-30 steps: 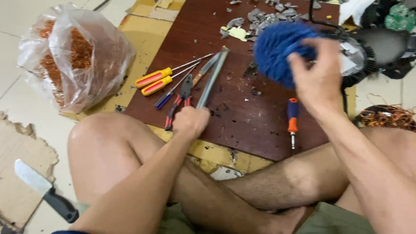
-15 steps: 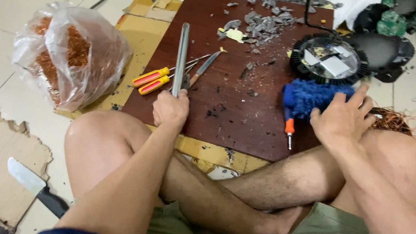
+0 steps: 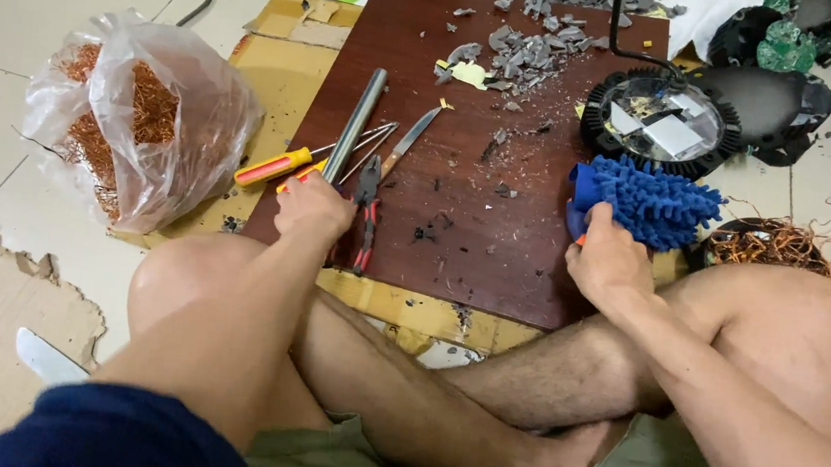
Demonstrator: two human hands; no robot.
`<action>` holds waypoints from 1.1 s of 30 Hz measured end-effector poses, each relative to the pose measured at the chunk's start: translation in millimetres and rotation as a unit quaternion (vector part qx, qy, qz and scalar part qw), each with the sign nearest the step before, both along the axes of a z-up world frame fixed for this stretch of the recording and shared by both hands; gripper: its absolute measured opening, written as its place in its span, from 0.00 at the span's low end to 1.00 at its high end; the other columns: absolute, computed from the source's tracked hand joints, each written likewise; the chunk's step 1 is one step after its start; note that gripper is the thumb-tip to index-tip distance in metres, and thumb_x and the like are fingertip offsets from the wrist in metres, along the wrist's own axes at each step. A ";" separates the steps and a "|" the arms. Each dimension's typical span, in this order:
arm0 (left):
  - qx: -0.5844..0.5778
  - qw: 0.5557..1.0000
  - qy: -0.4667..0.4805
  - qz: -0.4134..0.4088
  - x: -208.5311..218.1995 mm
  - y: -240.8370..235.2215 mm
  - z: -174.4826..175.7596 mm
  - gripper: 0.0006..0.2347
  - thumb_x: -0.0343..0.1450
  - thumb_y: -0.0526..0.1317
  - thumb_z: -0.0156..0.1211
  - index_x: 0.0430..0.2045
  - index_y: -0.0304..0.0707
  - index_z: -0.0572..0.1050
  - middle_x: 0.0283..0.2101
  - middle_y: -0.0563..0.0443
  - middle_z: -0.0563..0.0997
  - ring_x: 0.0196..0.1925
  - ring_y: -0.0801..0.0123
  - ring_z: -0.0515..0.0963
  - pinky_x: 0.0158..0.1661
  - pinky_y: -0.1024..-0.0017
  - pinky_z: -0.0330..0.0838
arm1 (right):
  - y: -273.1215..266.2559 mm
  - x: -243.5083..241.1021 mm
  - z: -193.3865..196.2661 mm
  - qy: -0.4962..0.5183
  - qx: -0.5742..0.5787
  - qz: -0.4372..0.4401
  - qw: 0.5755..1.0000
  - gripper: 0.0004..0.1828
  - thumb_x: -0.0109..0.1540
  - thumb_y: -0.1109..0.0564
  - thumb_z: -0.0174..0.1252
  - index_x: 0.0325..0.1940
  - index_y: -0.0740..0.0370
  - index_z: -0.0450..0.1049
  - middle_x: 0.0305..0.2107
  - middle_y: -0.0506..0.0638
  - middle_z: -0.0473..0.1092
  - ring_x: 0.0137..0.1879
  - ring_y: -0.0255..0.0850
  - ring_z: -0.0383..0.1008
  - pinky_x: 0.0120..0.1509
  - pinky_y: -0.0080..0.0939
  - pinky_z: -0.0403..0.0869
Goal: The person sits on the floor and uses pliers to strip insulation from copper wires. They then use a blue cloth to wipe the wooden work surface and a disassembled motor component.
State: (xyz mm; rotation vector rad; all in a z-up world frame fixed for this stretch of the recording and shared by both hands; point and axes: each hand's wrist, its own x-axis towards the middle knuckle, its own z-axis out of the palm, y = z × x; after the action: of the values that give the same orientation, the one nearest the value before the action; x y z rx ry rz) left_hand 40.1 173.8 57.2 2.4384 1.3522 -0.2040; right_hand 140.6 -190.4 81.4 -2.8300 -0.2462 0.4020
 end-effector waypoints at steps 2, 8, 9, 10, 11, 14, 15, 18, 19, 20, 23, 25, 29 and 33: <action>0.041 0.999 -0.029 -0.005 -12.0 -35.3 26.1 0.21 0.73 0.44 0.51 0.62 0.38 0.69 0.66 0.38 0.67 0.71 0.42 0.65 0.64 0.42 0.66 | 0.3 4.6 -13.4 -0.017 -0.022 0.016 0.999 0.19 0.66 0.47 0.57 0.58 0.51 0.66 0.52 0.62 0.76 0.54 0.68 0.81 0.55 0.68 0.79; 0.091 0.985 -0.064 -0.128 -16.8 -69.2 19.0 0.19 0.72 0.46 0.60 0.55 0.37 0.72 0.61 0.37 0.69 0.69 0.41 0.67 0.62 0.40 0.69 | -5.9 0.1 25.3 -0.207 -0.021 -0.001 0.978 0.24 0.61 0.50 0.67 0.59 0.58 0.71 0.57 0.62 0.65 0.57 0.68 0.75 0.54 0.70 0.79; 0.096 0.978 -0.036 -0.180 -17.7 -72.2 15.9 0.19 0.73 0.47 0.60 0.56 0.40 0.73 0.61 0.40 0.68 0.68 0.43 0.67 0.60 0.41 0.70 | -8.7 11.4 24.4 -0.262 -0.019 -0.027 0.964 0.40 0.55 0.58 0.74 0.69 0.61 0.65 0.61 0.67 0.59 0.60 0.72 0.70 0.57 0.72 0.79; 0.097 0.979 -0.035 -0.178 -21.3 -70.2 9.1 0.19 0.73 0.47 0.60 0.56 0.40 0.73 0.61 0.40 0.68 0.68 0.43 0.67 0.60 0.41 0.70 | -18.2 25.6 17.3 -0.262 -0.017 -0.026 0.965 0.40 0.55 0.58 0.74 0.69 0.61 0.65 0.61 0.67 0.59 0.60 0.72 0.70 0.57 0.72 0.79; 0.088 0.981 0.011 -0.173 -23.0 -69.9 2.1 0.16 0.75 0.45 0.53 0.57 0.44 0.72 0.62 0.41 0.66 0.68 0.41 0.65 0.59 0.37 0.67 | -29.6 41.0 11.0 -0.177 -0.046 -0.035 0.983 0.48 0.55 0.58 0.72 0.76 0.55 0.57 0.63 0.67 0.61 0.61 0.74 0.72 0.58 0.76 0.76; 0.045 0.987 0.054 -0.145 -14.2 -57.1 -22.9 0.13 0.78 0.41 0.46 0.56 0.49 0.69 0.63 0.41 0.63 0.66 0.38 0.63 0.53 0.31 0.68 | -56.9 75.5 -2.2 -0.125 -0.054 -0.049 0.989 0.44 0.57 0.56 0.67 0.75 0.53 0.58 0.58 0.67 0.68 0.57 0.74 0.77 0.56 0.78 0.74; 0.011 0.991 0.053 -0.120 -10.6 -51.2 -33.2 0.11 0.78 0.39 0.44 0.55 0.49 0.66 0.63 0.40 0.61 0.65 0.35 0.64 0.48 0.29 0.72 | -64.5 84.4 -6.5 -0.158 -0.033 -0.052 0.986 0.32 0.60 0.55 0.65 0.69 0.58 0.67 0.50 0.66 0.73 0.54 0.72 0.79 0.53 0.75 0.76; -0.024 0.981 0.131 -0.143 -15.1 -60.6 31.7 0.16 0.79 0.35 0.47 0.62 0.36 0.60 0.63 0.29 0.63 0.60 0.40 0.73 0.56 0.51 0.79 | -54.4 79.5 29.1 -0.319 0.145 -0.087 0.933 0.17 0.64 0.69 0.62 0.55 0.62 0.72 0.44 0.59 0.73 0.47 0.54 0.73 0.54 0.60 0.74; -0.023 0.981 0.131 -0.144 -12.4 -54.2 32.1 0.16 0.79 0.35 0.47 0.62 0.36 0.60 0.63 0.29 0.63 0.60 0.40 0.73 0.56 0.51 0.79 | -45.1 72.5 38.3 -0.319 0.146 -0.088 0.932 0.17 0.64 0.69 0.62 0.55 0.62 0.72 0.44 0.59 0.73 0.47 0.54 0.73 0.54 0.60 0.74; -0.028 0.986 0.120 -0.113 -9.7 -47.4 32.6 0.21 0.76 0.41 0.56 0.64 0.41 0.61 0.64 0.33 0.64 0.63 0.39 0.71 0.59 0.49 0.76 | -35.4 65.5 47.6 -0.391 0.205 -0.059 0.895 0.20 0.60 0.72 0.59 0.56 0.64 0.72 0.45 0.60 0.72 0.47 0.51 0.73 0.52 0.55 0.76; -0.006 0.995 0.061 -0.079 -2.6 -25.8 -1.2 0.20 0.76 0.44 0.53 0.62 0.40 0.66 0.62 0.35 0.67 0.65 0.34 0.71 0.58 0.42 0.73 | 7.2 21.2 66.5 -0.444 0.273 0.027 0.853 0.26 0.55 0.72 0.57 0.58 0.68 0.73 0.51 0.66 0.67 0.53 0.64 0.71 0.57 0.62 0.73; 0.023 0.997 0.014 -0.071 -4.3 -23.8 -0.8 0.17 0.79 0.42 0.41 0.59 0.36 0.71 0.60 0.33 0.69 0.63 0.31 0.72 0.55 0.37 0.74 | 39.8 -11.2 55.1 -0.426 0.286 0.084 0.854 0.27 0.55 0.70 0.57 0.60 0.70 0.72 0.55 0.71 0.62 0.59 0.78 0.69 0.65 0.73 0.68; -0.007 0.996 -0.050 -0.073 -14.1 -24.9 34.8 0.19 0.72 0.44 0.50 0.55 0.36 0.74 0.60 0.33 0.72 0.64 0.33 0.73 0.55 0.36 0.75 | 93.1 -68.4 -14.0 -0.290 0.121 0.321 0.893 0.28 0.48 0.55 0.59 0.53 0.58 0.78 0.58 0.62 0.65 0.60 0.62 0.73 0.66 0.58 0.73; -0.079 0.971 -0.207 -0.090 -40.6 -24.8 51.6 0.17 0.68 0.48 0.56 0.47 0.45 0.83 0.46 0.38 0.86 0.57 0.41 0.83 0.55 0.47 0.78 | 127.3 -107.3 -15.0 -0.160 -0.073 0.347 0.921 0.37 0.59 0.23 0.57 0.60 0.48 0.72 0.73 0.57 0.59 0.73 0.64 0.63 0.69 0.70 0.68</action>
State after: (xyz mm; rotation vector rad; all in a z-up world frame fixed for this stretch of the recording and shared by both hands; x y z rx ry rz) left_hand -0.4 149.0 108.8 2.3009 0.9014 0.1455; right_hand 33.3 -63.2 66.4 -2.8503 -1.3548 0.0770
